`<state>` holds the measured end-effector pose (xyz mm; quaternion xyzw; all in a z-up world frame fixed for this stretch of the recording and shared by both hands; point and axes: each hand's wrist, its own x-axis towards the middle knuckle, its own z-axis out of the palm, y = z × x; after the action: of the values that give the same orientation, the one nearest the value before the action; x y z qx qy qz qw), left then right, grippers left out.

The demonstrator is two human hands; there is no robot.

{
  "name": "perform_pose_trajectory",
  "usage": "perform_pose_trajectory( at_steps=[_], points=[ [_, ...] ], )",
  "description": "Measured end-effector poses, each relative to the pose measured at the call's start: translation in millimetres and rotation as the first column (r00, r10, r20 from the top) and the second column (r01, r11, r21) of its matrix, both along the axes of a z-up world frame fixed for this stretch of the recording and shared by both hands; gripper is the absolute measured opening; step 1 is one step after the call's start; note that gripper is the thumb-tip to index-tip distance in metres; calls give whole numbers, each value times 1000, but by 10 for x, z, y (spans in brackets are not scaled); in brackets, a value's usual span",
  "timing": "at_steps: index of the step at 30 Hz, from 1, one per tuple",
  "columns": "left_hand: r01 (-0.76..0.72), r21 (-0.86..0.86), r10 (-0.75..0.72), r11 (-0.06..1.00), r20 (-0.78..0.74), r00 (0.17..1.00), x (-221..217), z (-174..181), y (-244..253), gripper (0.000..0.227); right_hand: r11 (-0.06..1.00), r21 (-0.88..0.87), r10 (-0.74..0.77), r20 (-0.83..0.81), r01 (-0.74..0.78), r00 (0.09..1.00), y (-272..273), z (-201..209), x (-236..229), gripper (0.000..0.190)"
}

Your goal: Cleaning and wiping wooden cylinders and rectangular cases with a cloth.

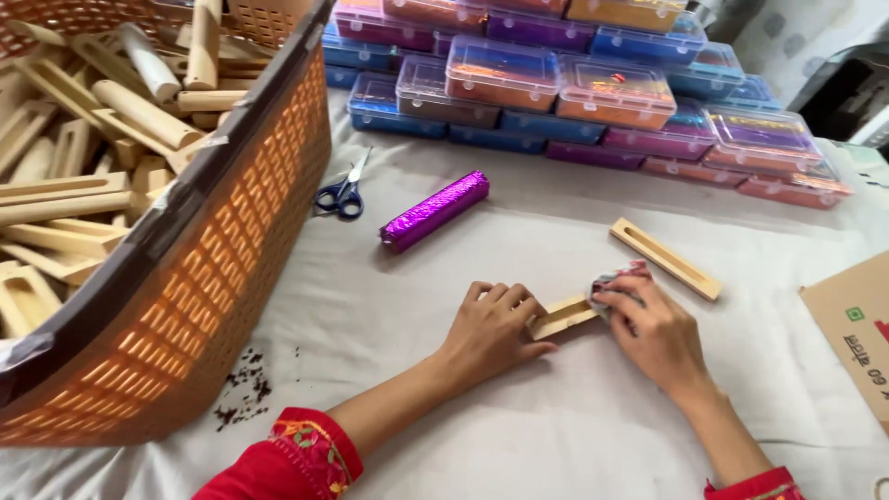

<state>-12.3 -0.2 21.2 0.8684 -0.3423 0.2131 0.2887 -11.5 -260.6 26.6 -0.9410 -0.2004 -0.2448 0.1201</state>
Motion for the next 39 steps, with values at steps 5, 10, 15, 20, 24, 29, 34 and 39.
perform_pose_trajectory(
  at_steps=[5,10,15,20,24,29,34,39],
  points=[
    [30,-111,-45,993,-131,990,74,-206,26,38,998,38,49,-30,-48,998,120,9,-58,23],
    [61,-173,-83,983,-122,989,61,-122,37,49,960,68,276,-43,-273,960,444,89,-197,30],
    [58,-159,-86,986,-170,982,49,-89,46,57,993,-16,114,-51,-115,992,31,71,-2,17],
    [72,-119,-85,990,-108,990,78,-224,21,61,1000,4,20,-74,-20,997,-14,36,-22,14],
    [83,-141,-100,987,-121,988,67,-188,49,61,942,143,311,-40,-303,949,548,92,-238,28],
    [79,-129,-99,988,-155,983,52,-141,25,64,969,43,247,-130,-244,960,174,8,-44,25],
    [79,-133,-102,988,-173,980,68,-169,14,66,999,-43,5,-76,-8,997,-240,-4,64,19],
    [74,-104,-94,992,-208,973,48,-126,41,67,963,122,252,-76,-242,965,262,-44,-125,31]
  ],
)
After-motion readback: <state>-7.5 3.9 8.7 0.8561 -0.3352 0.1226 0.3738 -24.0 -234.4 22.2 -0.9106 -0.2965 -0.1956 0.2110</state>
